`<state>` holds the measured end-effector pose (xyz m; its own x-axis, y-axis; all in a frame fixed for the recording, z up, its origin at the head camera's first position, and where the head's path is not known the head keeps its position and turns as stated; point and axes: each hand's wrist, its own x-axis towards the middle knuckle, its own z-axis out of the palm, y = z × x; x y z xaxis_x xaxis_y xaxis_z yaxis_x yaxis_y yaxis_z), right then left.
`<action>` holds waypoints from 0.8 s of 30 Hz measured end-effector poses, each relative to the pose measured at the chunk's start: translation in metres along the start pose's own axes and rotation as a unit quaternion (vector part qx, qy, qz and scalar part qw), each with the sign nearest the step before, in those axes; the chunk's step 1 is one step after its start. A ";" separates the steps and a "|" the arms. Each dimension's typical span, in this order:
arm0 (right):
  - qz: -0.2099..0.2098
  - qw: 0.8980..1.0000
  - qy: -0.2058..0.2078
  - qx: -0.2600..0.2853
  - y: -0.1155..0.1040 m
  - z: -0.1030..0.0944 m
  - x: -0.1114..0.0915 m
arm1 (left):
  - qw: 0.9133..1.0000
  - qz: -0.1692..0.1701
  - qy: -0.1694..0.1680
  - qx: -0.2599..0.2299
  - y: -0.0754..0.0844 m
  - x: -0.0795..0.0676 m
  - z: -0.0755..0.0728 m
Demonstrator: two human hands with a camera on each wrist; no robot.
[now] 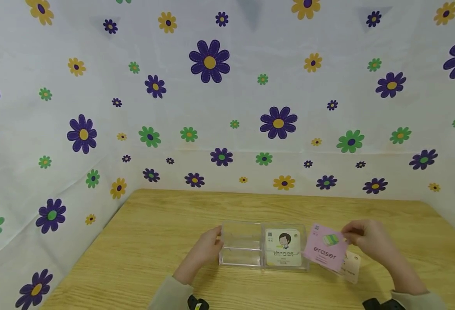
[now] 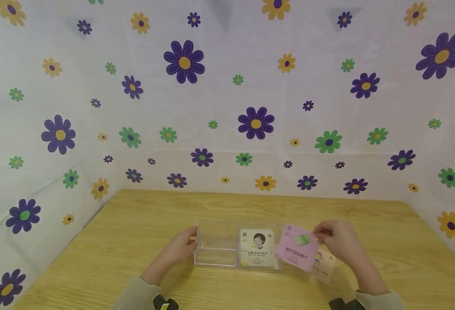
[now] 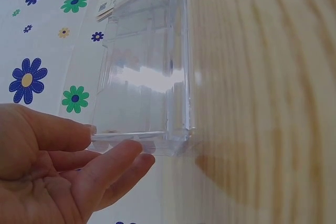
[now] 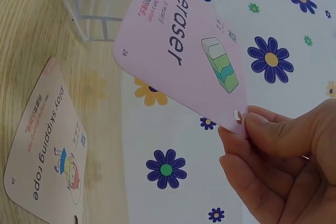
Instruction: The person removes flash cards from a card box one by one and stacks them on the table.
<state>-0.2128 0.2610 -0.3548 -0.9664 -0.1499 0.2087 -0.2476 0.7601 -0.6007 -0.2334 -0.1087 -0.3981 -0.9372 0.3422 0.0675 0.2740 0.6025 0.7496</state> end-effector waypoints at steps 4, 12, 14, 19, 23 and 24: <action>0.015 1.000 -0.006 -0.006 0.005 -0.003 0.000 | 1.000 0.000 -0.001 0.001 0.001 0.000 0.000; 0.038 0.999 -0.019 -0.010 0.011 -0.007 0.001 | 1.000 -0.002 0.001 0.008 -0.002 0.003 0.001; 0.044 0.999 -0.021 -0.010 0.012 -0.008 0.001 | 1.000 0.000 0.002 0.009 -0.003 0.004 0.002; 0.050 0.998 -0.026 -0.008 0.014 -0.009 0.002 | 1.000 0.005 0.001 0.003 -0.004 0.002 0.001; 0.044 0.999 -0.022 -0.011 0.016 -0.009 0.001 | 1.000 0.008 0.000 0.000 -0.004 0.001 0.002; 0.043 0.999 -0.020 -0.011 0.016 -0.009 0.001 | 1.000 0.009 0.000 0.001 -0.003 0.001 0.001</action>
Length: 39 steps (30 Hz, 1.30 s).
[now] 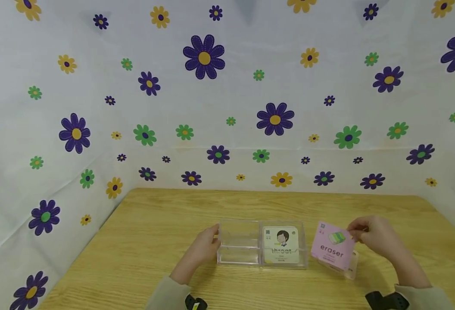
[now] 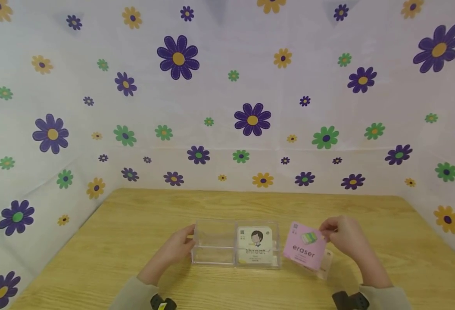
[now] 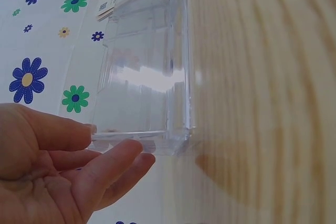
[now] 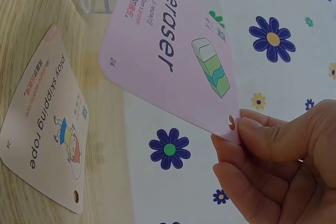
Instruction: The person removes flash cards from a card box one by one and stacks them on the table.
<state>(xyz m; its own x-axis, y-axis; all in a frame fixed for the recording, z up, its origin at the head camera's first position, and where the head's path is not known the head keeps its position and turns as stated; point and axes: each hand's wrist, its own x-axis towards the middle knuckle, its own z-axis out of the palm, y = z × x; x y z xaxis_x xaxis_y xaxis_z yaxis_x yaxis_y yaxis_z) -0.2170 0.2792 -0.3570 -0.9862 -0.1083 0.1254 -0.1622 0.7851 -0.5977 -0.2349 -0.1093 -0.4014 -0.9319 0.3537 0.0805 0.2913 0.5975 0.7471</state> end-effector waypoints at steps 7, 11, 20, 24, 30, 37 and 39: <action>0.004 1.000 -0.006 -0.006 0.004 -0.001 0.001 | 1.000 -0.007 0.003 0.003 -0.001 -0.001 0.000; 0.016 1.000 -0.012 -0.009 0.007 -0.002 0.004 | 1.000 -0.007 0.005 0.005 -0.001 -0.001 -0.001; 0.022 1.000 -0.016 -0.016 0.015 0.000 0.009 | 1.000 -0.009 0.015 0.003 -0.002 -0.001 -0.002; 0.034 0.999 -0.026 -0.017 0.021 0.001 0.009 | 1.000 -0.001 0.013 0.000 -0.003 -0.001 -0.001; 0.054 0.997 -0.050 -0.002 0.028 0.003 0.009 | 1.000 -0.004 0.007 0.002 -0.005 -0.001 0.000; 0.062 0.995 -0.075 0.001 0.032 0.006 0.009 | 1.000 -0.008 0.003 0.004 -0.002 0.000 0.000; 0.064 0.995 -0.078 0.002 0.033 0.007 0.009 | 1.000 -0.008 0.002 0.001 0.000 0.000 0.000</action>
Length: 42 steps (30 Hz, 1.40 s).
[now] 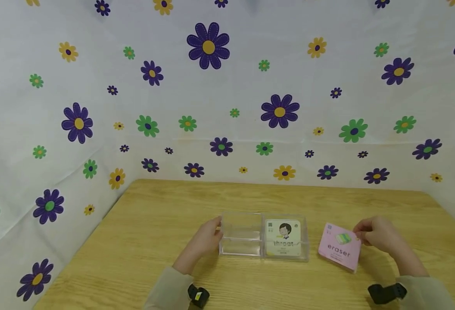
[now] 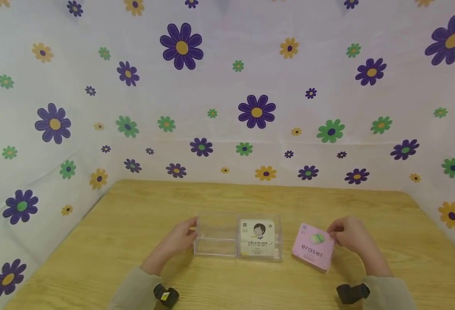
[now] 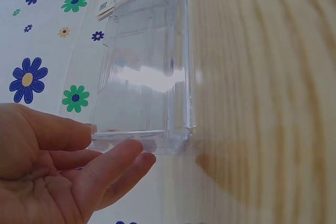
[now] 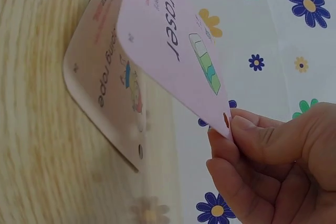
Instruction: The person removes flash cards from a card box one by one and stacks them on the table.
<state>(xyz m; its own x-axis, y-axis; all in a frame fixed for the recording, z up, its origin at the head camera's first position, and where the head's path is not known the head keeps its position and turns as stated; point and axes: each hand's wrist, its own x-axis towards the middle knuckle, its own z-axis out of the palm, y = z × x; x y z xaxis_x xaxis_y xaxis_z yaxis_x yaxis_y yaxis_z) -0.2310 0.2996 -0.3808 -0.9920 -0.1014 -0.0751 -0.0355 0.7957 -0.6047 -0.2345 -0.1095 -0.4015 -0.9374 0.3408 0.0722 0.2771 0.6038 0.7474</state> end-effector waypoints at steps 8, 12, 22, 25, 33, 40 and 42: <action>0.010 1.000 -0.009 0.008 0.005 0.002 0.001 | 1.000 0.009 0.001 -0.005 0.003 0.000 0.000; 0.002 1.000 -0.008 0.004 0.009 0.003 0.003 | 1.000 0.002 0.000 -0.003 0.002 0.001 0.000; 0.016 1.000 -0.023 0.000 0.016 0.003 0.007 | 1.000 0.000 -0.003 -0.016 0.002 0.002 -0.001; 0.014 1.000 -0.025 0.003 0.017 0.003 0.007 | 1.000 -0.005 -0.006 -0.017 0.003 0.002 -0.001; -0.003 1.000 -0.026 -0.004 0.019 0.005 0.007 | 1.000 -0.009 -0.012 -0.012 0.003 0.001 -0.002; 0.008 0.999 -0.036 -0.019 0.020 0.005 0.009 | 1.000 -0.014 -0.008 -0.007 0.004 0.002 -0.002; 0.009 0.999 -0.037 -0.024 0.022 0.005 0.009 | 1.000 -0.013 -0.007 -0.003 0.003 0.002 -0.002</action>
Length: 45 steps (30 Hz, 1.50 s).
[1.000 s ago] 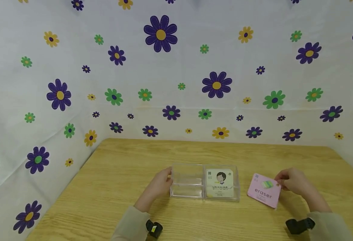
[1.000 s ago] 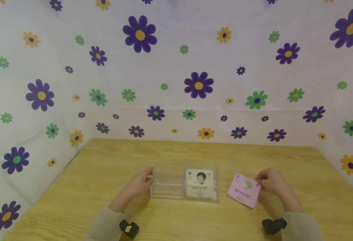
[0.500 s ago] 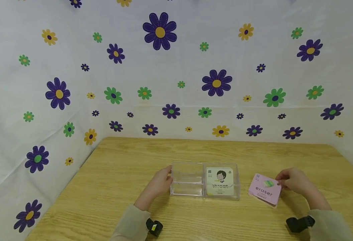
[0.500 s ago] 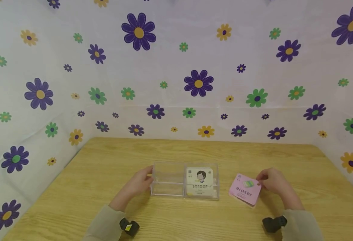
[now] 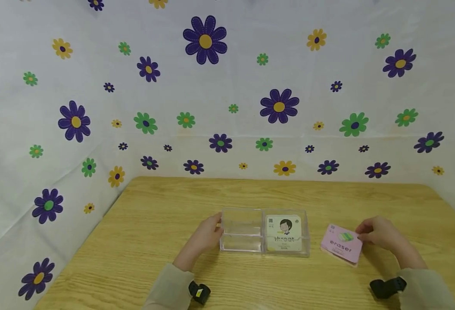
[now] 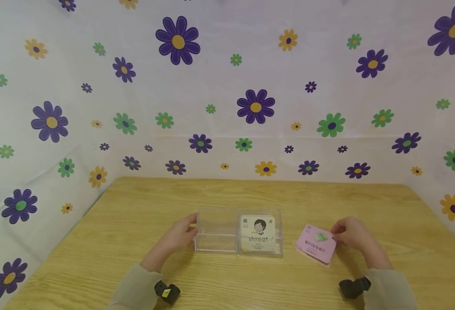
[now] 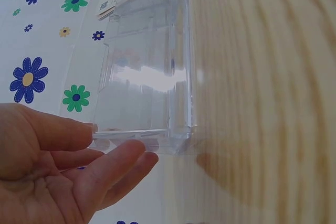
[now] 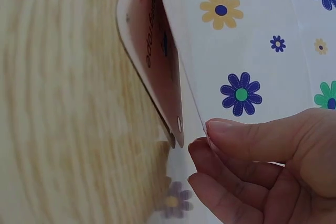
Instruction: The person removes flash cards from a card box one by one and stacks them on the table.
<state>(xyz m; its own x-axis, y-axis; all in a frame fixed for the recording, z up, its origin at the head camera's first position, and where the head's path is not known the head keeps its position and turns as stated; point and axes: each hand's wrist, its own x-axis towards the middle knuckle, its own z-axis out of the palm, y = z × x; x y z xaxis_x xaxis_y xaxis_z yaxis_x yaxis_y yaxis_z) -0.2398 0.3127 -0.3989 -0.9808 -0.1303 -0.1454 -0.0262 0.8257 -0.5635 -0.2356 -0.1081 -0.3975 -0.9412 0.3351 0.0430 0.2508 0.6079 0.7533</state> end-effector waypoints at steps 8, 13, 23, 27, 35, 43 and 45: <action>0.010 1.000 0.002 -0.003 0.002 0.003 0.004 | 1.000 -0.004 -0.001 0.000 -0.004 0.000 -0.001; 0.019 1.000 -0.001 -0.002 0.002 0.005 0.006 | 1.000 0.001 0.003 0.010 -0.004 -0.001 -0.001; 0.031 0.999 -0.018 0.008 0.006 0.005 0.007 | 1.000 -0.002 -0.010 -0.009 -0.006 -0.001 0.002; 0.021 1.000 -0.007 0.002 0.004 0.004 0.006 | 1.000 0.001 -0.005 0.000 -0.005 0.000 0.001; 0.019 1.000 -0.004 -0.008 0.002 0.003 0.006 | 1.000 0.003 -0.003 0.012 -0.004 0.002 -0.001; 0.014 1.000 -0.005 -0.010 0.003 0.003 0.008 | 1.000 -0.001 -0.006 -0.003 -0.004 0.002 -0.001; 0.011 1.000 -0.003 -0.014 0.002 0.002 0.009 | 1.000 0.003 -0.002 -0.004 -0.003 0.003 -0.001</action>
<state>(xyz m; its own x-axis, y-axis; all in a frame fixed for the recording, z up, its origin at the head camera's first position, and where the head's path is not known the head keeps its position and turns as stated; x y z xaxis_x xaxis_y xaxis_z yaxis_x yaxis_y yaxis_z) -0.2479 0.3120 -0.4032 -0.9801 -0.1150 -0.1616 -0.0102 0.8430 -0.5379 -0.2392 -0.1099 -0.3990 -0.9389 0.3413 0.0452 0.2546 0.6000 0.7584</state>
